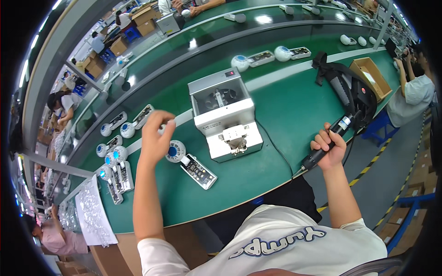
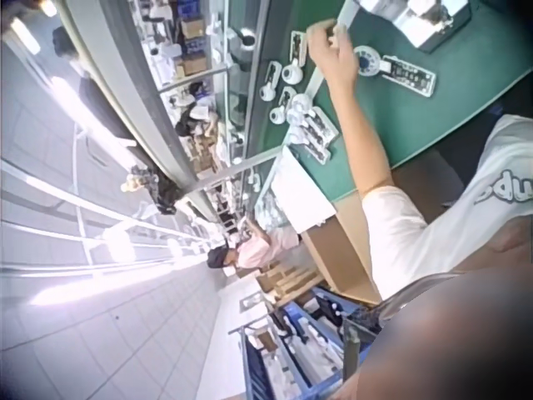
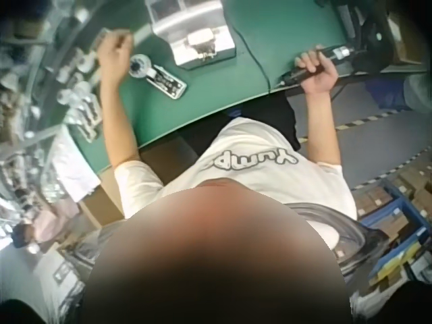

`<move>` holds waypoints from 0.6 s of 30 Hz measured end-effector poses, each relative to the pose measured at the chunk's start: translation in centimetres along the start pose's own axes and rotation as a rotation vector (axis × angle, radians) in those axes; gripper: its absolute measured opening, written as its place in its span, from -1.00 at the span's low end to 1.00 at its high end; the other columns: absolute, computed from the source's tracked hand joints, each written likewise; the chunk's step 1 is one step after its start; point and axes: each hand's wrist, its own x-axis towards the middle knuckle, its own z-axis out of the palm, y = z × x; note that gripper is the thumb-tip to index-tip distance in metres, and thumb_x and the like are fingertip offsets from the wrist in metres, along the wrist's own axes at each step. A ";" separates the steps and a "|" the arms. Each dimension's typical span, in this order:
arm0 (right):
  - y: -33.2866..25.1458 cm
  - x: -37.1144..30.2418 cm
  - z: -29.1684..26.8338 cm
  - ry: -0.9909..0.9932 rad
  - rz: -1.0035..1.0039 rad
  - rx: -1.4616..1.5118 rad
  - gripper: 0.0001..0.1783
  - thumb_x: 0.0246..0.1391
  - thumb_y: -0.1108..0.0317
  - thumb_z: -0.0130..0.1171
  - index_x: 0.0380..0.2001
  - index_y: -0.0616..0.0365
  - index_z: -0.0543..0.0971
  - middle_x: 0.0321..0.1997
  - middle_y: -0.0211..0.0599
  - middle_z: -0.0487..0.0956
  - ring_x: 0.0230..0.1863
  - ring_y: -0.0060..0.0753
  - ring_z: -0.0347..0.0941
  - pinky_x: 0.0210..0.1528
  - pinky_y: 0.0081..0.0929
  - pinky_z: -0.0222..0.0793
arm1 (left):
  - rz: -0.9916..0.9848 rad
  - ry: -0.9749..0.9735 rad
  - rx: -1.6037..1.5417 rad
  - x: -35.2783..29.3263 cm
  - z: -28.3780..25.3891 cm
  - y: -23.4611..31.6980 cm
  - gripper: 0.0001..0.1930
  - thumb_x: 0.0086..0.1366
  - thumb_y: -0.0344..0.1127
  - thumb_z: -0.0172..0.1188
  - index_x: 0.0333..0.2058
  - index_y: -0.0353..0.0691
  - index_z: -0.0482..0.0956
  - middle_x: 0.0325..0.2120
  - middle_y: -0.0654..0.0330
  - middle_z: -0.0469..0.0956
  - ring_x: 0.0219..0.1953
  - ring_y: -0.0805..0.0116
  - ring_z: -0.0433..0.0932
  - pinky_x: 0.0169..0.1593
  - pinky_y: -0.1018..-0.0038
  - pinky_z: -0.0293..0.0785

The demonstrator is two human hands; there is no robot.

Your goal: Assembling electronic components by attaching a plastic part to a circuit board using an electric screwdriver.

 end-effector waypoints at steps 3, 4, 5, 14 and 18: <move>0.1 -0.2 0.5 0.035 0.012 -0.019 -0.80 0.19 0.39 0.04 -0.12 0.13 0.43 -0.56 -0.50 0.30 -0.59 -0.58 0.24 -0.34 -0.44 0.31 | 0.092 -0.039 0.073 -2.6 -0.4 0.8 -0.67 0.07 -0.32 0.33 -0.20 -0.34 0.56 -0.28 0.06 0.54 -0.28 0.18 0.50 -0.14 0.38 0.44; 0.1 -0.2 1.0 0.059 0.019 -0.028 -0.82 0.19 0.39 0.04 -0.13 0.12 0.43 -0.56 -0.50 0.31 -0.58 -0.57 0.25 -0.34 -0.43 0.32 | 0.107 -0.079 0.107 -3.2 -1.0 1.2 -0.61 0.01 -0.30 0.38 -0.19 -0.34 0.55 -0.27 0.05 0.55 -0.24 0.15 0.52 -0.12 0.37 0.45; 0.2 -0.2 1.5 0.083 0.026 -0.037 -0.83 0.20 0.39 0.03 -0.14 0.11 0.43 -0.57 -0.50 0.32 -0.58 -0.57 0.26 -0.35 -0.42 0.32 | 0.123 -0.120 0.139 -3.6 -1.2 1.0 -0.55 -0.04 -0.28 0.42 -0.17 -0.33 0.55 -0.26 0.04 0.55 -0.20 0.13 0.53 -0.09 0.36 0.46; 3.6 0.8 13.3 -0.628 -0.080 -0.409 -0.77 0.20 0.41 0.03 -0.08 0.13 0.34 -0.56 -0.49 0.34 -0.59 -0.59 0.31 -0.33 -0.42 0.36 | -0.087 -0.446 -0.180 -6.3 1.4 0.0 -0.38 -0.17 -0.16 0.53 -0.12 -0.29 0.52 -0.17 -0.02 0.57 -0.08 -0.02 0.59 -0.02 0.26 0.50; 8.0 1.2 19.6 -0.550 -0.425 -0.714 -0.75 0.13 0.49 0.04 -0.12 0.13 0.31 -0.57 -0.43 0.33 -0.61 -0.50 0.32 -0.37 -0.39 0.36 | -0.035 -0.449 -0.204 -7.7 2.6 1.0 -0.34 -0.18 -0.09 0.55 -0.12 -0.29 0.52 -0.17 -0.02 0.58 -0.16 -0.03 0.61 -0.10 0.26 0.53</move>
